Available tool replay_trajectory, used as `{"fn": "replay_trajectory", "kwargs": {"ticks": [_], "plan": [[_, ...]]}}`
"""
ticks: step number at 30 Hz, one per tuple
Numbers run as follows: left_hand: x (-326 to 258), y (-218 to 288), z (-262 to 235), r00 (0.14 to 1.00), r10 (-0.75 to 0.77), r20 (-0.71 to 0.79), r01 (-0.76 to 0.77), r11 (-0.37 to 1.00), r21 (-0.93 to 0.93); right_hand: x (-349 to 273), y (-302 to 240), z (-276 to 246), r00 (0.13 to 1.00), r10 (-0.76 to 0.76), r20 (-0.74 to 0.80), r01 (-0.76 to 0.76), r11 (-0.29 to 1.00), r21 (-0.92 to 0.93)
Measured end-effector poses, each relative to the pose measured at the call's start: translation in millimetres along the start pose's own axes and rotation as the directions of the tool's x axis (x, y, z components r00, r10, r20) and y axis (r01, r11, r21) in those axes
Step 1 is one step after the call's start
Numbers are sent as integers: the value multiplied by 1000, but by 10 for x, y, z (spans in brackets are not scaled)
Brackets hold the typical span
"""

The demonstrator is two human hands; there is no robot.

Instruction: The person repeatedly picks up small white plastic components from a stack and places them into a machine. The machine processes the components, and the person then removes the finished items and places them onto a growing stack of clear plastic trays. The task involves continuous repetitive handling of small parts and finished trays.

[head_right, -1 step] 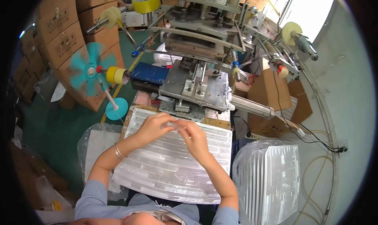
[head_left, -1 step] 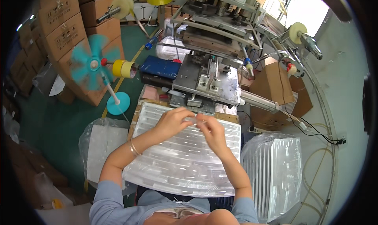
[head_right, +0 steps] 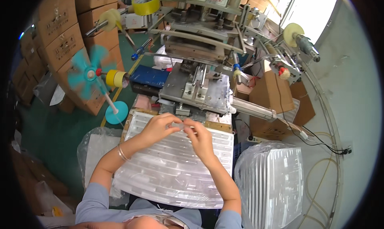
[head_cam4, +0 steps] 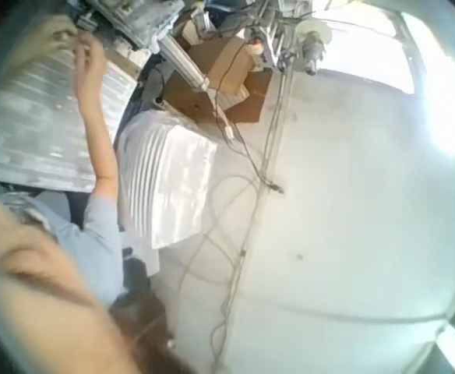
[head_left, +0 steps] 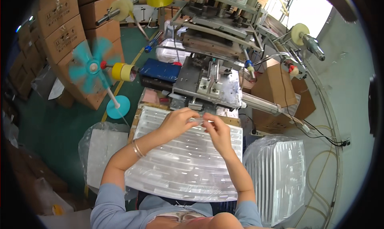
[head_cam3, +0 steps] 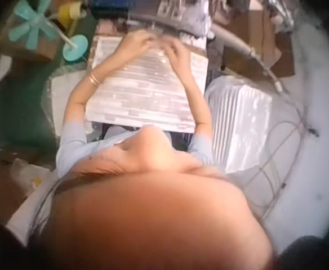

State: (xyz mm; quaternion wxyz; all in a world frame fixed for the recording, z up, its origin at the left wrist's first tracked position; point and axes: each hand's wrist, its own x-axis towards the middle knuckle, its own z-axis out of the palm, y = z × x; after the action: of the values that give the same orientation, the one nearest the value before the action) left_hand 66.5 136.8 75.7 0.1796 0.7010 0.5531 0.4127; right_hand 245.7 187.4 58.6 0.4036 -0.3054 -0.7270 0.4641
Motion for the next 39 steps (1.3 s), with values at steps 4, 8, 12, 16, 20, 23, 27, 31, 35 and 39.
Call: {"fn": "replay_trajectory", "kwargs": {"ticks": [4, 8, 12, 16, 20, 23, 27, 31, 35, 39], "plan": [[655, -28, 241, 893, 273, -358, -117, 908, 401, 240, 195, -479, 949, -82, -306, 74, 997, -36], [1382, 12, 292, 969, 145, -199, 24, 747, 664, 586, 221, -733, 863, -220, -454, 122, 964, -235], [1720, 94, 134, 986, 0, 169, -126, 669, 733, 937, 182, -606, 838, -407, -363, 232, 868, -438], [1575, -62, -34, 946, 324, 1, -248, 725, 643, 1181, -9, -292, 812, -486, -323, 253, 792, -556], [912, 7, -368, 931, 257, -260, -215, 960, 180, 1399, -54, -168, 787, -610, -94, 309, 521, -796], [299, -249, -542, 988, -147, 57, 154, 815, -559, 1594, 139, -105, 837, -545, -57, 268, 498, -825], [-489, -610, -795, 892, -428, 145, 375, 522, -766, 1555, 122, -141, 853, -511, -107, 263, 598, -757], [-1160, -853, -971, 786, -614, 73, 399, 414, -818, 1342, 147, -120, 777, -622, -95, 316, 517, -795], [-1508, -656, -943, 805, -551, -218, 441, 803, -400, 681, 23, -126, 835, -544, -80, 339, 624, -704], [-1722, -427, -728, 988, -45, -149, 103, 908, 407, 101, -8, -20, 844, -532, 64, 376, 502, -779]]}}
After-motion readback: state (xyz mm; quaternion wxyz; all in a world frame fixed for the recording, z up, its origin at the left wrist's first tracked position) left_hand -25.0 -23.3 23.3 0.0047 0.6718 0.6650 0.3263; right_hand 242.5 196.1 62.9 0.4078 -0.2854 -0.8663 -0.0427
